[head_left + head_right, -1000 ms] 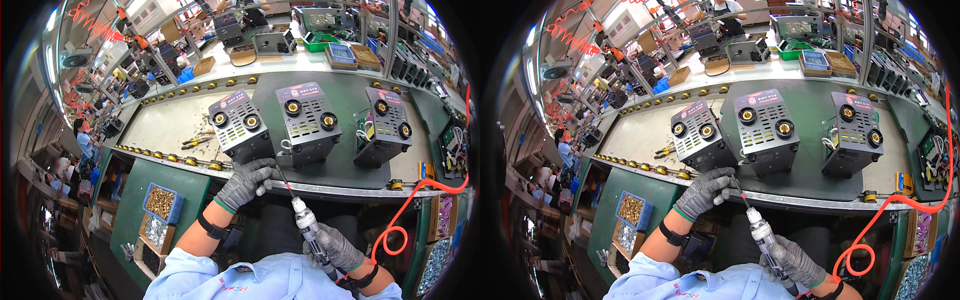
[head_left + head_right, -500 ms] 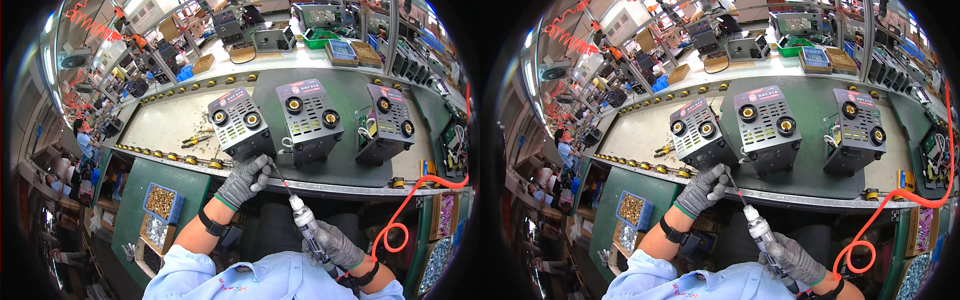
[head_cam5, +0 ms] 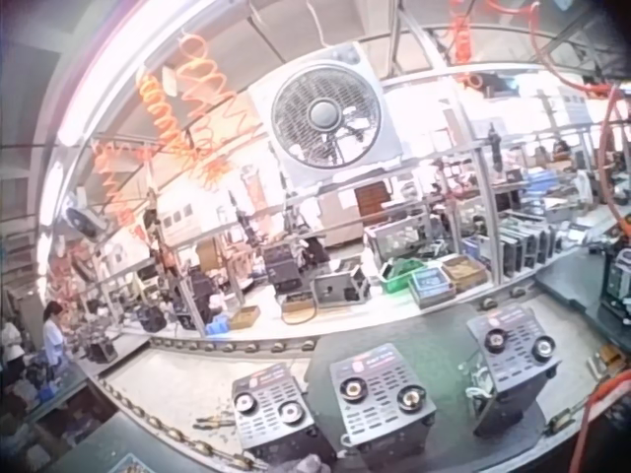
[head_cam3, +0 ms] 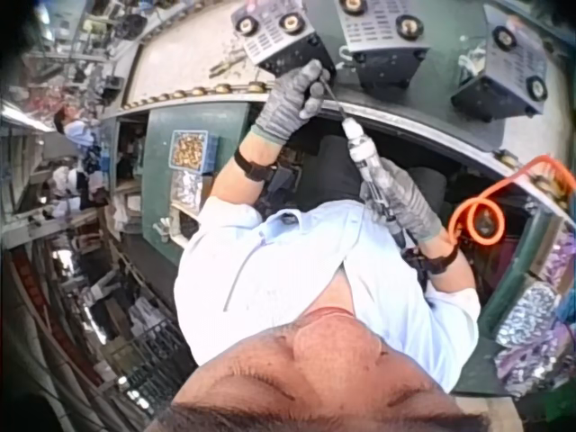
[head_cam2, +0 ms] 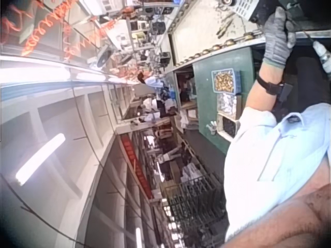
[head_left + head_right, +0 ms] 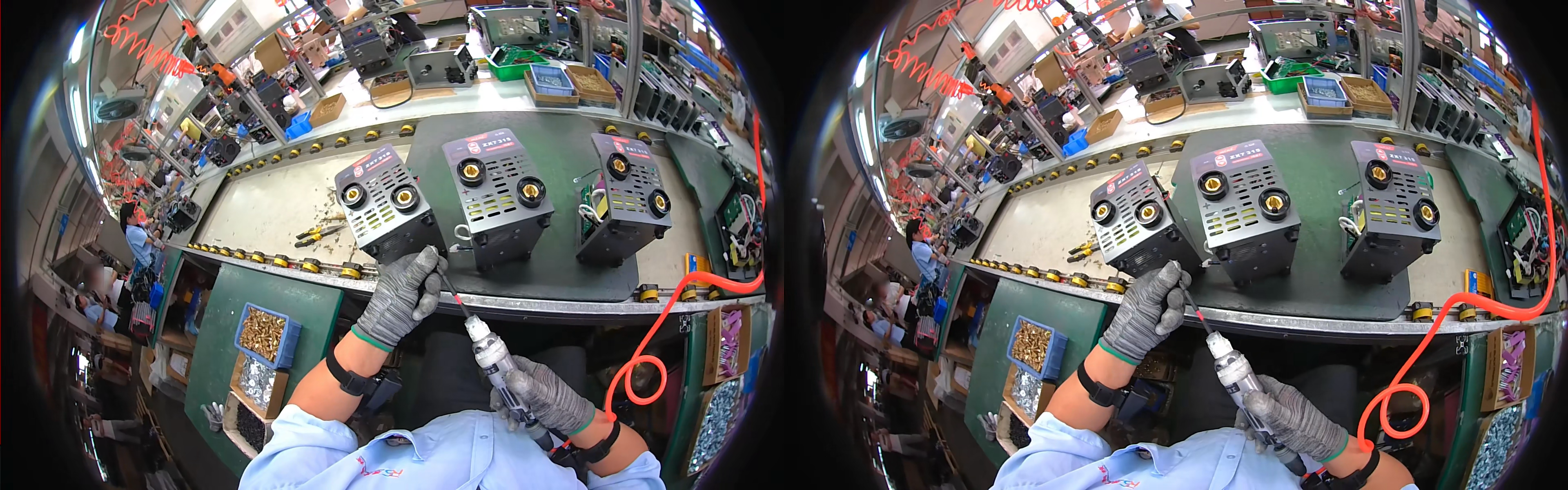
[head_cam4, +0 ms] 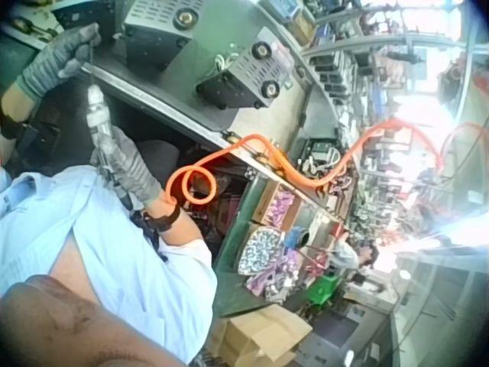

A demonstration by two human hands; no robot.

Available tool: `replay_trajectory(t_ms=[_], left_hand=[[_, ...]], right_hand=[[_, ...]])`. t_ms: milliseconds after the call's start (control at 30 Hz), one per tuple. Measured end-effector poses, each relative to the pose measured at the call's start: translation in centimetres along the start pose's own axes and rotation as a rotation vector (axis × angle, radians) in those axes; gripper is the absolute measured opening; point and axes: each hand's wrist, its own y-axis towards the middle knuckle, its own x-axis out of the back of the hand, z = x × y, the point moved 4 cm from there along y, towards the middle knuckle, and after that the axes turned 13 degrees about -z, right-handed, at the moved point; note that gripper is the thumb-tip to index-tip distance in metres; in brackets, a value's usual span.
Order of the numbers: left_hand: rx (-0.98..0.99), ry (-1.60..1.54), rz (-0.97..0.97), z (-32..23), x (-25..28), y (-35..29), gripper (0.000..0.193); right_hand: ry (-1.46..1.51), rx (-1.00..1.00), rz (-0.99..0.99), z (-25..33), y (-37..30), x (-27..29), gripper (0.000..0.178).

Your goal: The person is assembling and securing components of electric welding machines on a factory production line.

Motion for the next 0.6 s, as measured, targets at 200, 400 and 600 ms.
replay_trajectory(t_ms=[200, 400, 600], left_hand=[[-0.262, 0.177, -0.088, -2.5, -0.6, -2.1, 0.042], [-0.301, 0.214, -0.059, -5.6, -0.3, -2.4, 0.042], [-0.316, 0.502, -0.008, -7.4, -0.1, -3.3, 0.052]], right_hand=[[0.448, -0.253, 0.277, 0.0, -0.7, -0.9, 0.071], [0.354, -0.152, 0.323, 1.0, 0.4, -1.8, 0.073], [0.267, -0.009, 0.207, 2.6, 0.6, -2.7, 0.084]])
